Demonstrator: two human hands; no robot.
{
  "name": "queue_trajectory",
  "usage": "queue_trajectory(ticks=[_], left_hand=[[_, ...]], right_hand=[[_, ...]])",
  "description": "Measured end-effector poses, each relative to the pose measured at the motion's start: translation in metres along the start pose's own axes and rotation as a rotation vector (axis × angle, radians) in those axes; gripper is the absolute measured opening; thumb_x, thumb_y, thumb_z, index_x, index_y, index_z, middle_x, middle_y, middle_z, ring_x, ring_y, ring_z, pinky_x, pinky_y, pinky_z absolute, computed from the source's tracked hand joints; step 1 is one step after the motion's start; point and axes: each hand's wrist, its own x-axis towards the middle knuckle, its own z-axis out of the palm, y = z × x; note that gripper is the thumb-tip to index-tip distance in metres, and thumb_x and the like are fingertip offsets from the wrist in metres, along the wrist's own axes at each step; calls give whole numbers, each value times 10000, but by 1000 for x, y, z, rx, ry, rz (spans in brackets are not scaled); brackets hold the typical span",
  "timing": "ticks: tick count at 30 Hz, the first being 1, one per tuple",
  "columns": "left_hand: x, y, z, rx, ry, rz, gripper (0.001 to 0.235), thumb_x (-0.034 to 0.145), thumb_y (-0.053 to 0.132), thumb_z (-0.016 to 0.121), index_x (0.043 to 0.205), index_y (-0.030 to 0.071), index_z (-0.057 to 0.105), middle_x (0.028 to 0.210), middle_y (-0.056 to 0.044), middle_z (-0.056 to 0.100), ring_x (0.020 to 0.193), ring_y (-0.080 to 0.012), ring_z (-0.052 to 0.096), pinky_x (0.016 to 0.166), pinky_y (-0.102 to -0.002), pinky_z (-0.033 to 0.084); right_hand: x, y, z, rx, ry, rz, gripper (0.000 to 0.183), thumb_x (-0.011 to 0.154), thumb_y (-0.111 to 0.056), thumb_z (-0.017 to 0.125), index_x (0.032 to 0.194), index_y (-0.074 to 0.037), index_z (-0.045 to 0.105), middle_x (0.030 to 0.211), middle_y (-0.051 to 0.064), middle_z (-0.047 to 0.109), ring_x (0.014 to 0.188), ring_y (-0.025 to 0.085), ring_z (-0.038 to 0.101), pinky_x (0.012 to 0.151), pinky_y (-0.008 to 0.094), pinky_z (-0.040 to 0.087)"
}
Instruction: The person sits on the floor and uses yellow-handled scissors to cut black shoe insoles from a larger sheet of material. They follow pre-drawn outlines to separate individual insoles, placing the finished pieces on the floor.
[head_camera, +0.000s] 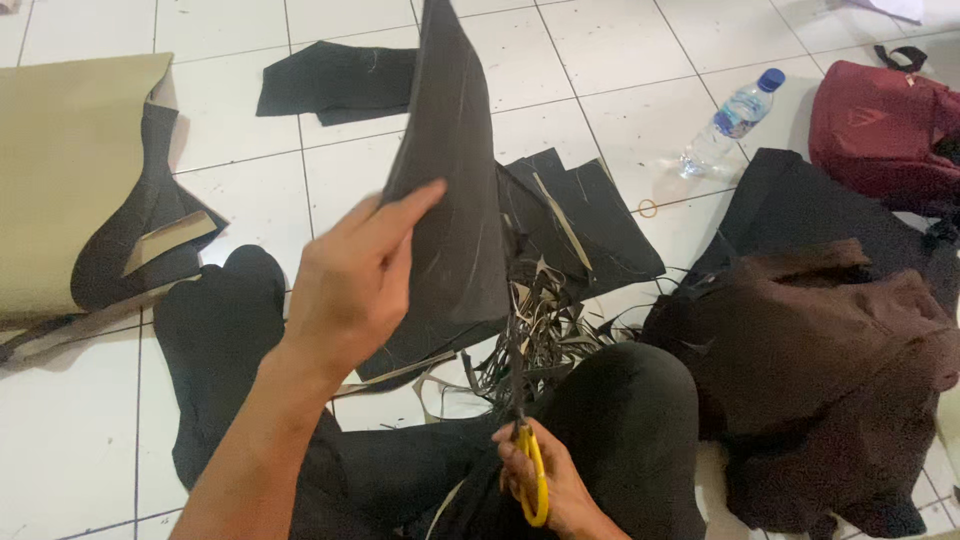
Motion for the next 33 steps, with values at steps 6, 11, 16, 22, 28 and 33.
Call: queue_trajectory(ticks=[6,11,16,22,28,33], left_hand=[[30,49,-19,50,-4,296,450,887,-24,483,1316,111,459,1201,-159,605,964,-274,647,866,-352,532],[22,54,-60,-127,368,48,360,954,-95,515,1308,-149,487,1295,-257,537,1203,-298,517,1069,-360,405],[-54,6,-40,-95,500,-373,447,866,-29,566,1306,-53,488,1313,-185,521,1221,-241,485,1055,-336,358],[-172,-77,41,-303,398,-930,515,698,81,651,1206,96,569,1256,-48,574,1186,-159,498,1049,-295,313],[-204,-86,49,-512,248,-1187,472,770,177,607,1240,165,569,1343,-33,510,1291,-225,419,1087,-418,339],[-185,-79,26,-821,127,-1263,579,754,133,615,1314,214,493,1458,-48,358,1332,-259,359,1062,-484,416]], right_hand=[[-2,10,-3,101,152,-195,254,830,-207,608,960,7,564,500,103,433,469,227,483,523,350,430],[-1,15,-3,253,181,-251,260,821,-218,614,926,16,572,527,76,366,476,193,425,522,376,433],[2,17,-10,125,188,-209,241,842,-244,603,942,-26,573,563,80,442,485,194,462,507,343,413],[12,20,-3,46,259,-85,191,860,-168,576,904,17,564,511,143,450,416,238,464,440,367,418],[-7,-1,28,80,355,237,289,903,-264,564,867,17,502,610,118,319,488,227,330,521,375,263],[-18,31,11,-219,23,256,392,842,-385,542,813,4,588,616,71,422,526,185,431,558,321,333]])
